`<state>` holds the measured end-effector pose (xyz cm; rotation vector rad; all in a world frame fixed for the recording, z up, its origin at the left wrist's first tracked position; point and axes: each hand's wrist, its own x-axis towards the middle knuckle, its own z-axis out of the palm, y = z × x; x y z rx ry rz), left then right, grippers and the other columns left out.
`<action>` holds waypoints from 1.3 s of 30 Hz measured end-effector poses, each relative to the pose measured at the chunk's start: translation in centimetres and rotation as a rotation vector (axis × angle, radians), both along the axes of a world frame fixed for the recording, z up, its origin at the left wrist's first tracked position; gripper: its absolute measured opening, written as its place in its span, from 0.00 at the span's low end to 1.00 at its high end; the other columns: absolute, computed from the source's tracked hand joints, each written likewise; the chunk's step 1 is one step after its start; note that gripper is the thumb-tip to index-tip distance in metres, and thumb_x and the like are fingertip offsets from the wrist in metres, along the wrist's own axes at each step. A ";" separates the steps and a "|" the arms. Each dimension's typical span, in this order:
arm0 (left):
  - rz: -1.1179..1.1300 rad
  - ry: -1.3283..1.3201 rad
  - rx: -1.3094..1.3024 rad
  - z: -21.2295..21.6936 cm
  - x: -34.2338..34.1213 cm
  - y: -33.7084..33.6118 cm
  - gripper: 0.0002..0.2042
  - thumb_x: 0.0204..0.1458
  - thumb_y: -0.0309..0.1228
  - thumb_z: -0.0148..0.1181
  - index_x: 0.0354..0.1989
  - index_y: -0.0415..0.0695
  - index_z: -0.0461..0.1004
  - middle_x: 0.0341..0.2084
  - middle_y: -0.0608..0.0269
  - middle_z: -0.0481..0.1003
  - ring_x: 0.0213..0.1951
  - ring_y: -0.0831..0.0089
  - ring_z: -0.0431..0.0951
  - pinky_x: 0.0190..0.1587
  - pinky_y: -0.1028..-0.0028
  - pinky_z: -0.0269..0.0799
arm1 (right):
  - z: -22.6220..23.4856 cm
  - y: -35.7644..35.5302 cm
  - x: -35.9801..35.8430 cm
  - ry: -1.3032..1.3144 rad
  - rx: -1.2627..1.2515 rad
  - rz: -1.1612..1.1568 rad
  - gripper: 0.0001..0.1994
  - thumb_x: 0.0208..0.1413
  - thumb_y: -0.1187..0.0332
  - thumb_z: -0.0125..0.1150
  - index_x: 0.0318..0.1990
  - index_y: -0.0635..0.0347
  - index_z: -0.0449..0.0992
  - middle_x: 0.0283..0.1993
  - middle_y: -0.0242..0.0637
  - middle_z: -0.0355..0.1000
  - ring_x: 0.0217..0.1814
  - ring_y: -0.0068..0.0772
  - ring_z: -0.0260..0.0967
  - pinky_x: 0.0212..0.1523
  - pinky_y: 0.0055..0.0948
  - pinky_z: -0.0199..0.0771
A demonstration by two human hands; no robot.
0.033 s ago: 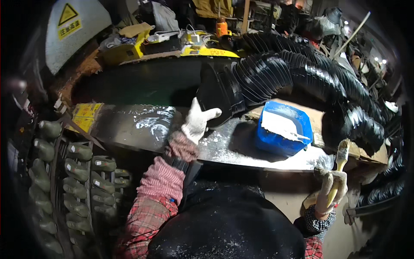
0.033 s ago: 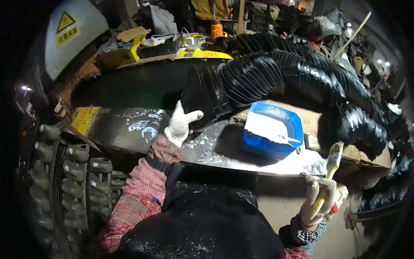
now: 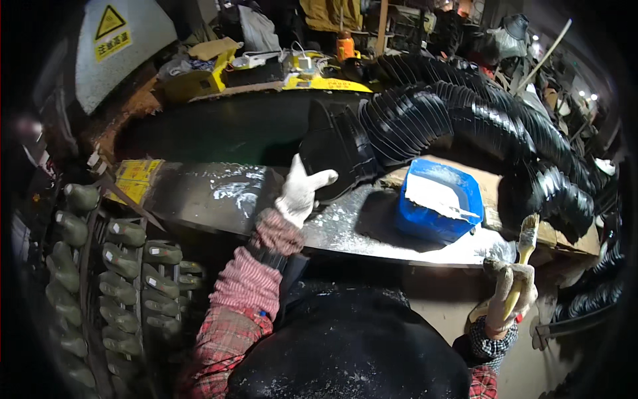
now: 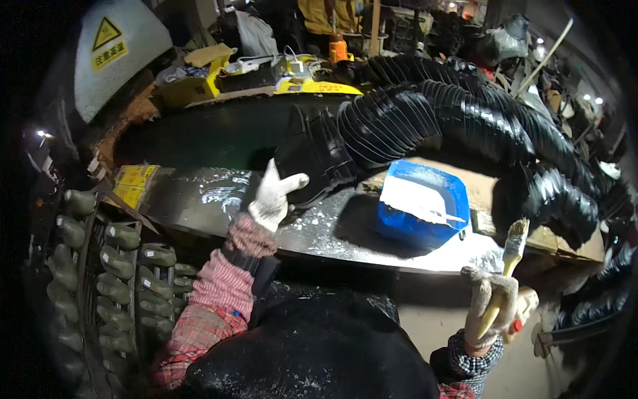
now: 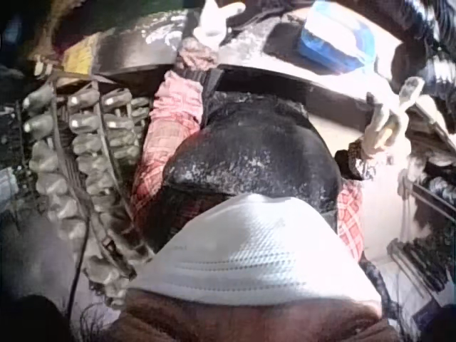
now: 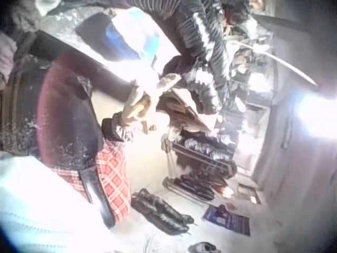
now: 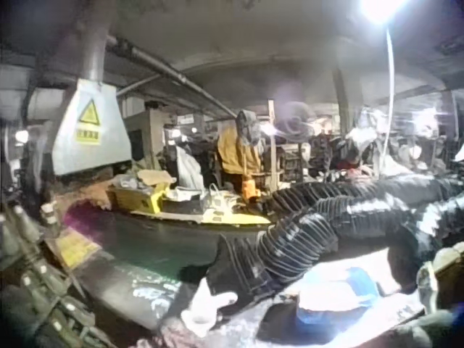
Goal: Applying adhesive to shoe soles and uppers with a brush and placing them on a conveyor.
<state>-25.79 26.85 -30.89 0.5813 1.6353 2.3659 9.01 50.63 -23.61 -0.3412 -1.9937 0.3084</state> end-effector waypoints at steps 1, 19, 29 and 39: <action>-0.024 -0.029 0.113 1.5 1.1 -1.5 0.31 0.43 0.19 0.65 0.58 0.37 0.61 0.39 0.60 0.75 0.38 0.73 0.76 0.41 0.76 0.75 | 0.1 -0.6 -0.5 0.045 -0.085 0.032 0.06 0.56 0.64 0.60 0.31 0.55 0.75 0.27 0.36 0.74 0.27 0.34 0.67 0.35 0.28 0.67; 0.052 0.237 -2.088 11.7 -12.6 -32.6 0.27 0.42 0.44 0.64 0.48 0.37 0.75 0.45 0.43 0.76 0.48 0.53 0.78 0.50 0.63 0.73 | -3.6 -0.2 -1.6 -0.220 -0.432 0.133 0.14 0.69 0.66 0.45 0.52 0.68 0.67 0.45 0.38 0.69 0.49 0.27 0.66 0.53 0.28 0.67; 0.328 0.372 -1.891 10.3 -16.0 -38.1 0.23 0.50 0.43 0.57 0.54 0.48 0.73 0.53 0.55 0.73 0.56 0.59 0.71 0.59 0.64 0.66 | -0.7 -4.3 -5.2 -0.199 -0.493 0.095 0.13 0.69 0.65 0.45 0.50 0.67 0.69 0.48 0.35 0.67 0.51 0.25 0.63 0.53 0.25 0.64; 0.811 0.308 -0.655 15.3 -5.7 -36.0 0.17 0.61 0.39 0.44 0.47 0.41 0.74 0.41 0.56 0.74 0.41 0.67 0.73 0.46 0.75 0.68 | 3.4 -0.7 -6.3 0.043 -0.463 0.143 0.13 0.66 0.71 0.48 0.50 0.69 0.74 0.55 0.40 0.68 0.57 0.29 0.66 0.57 0.26 0.66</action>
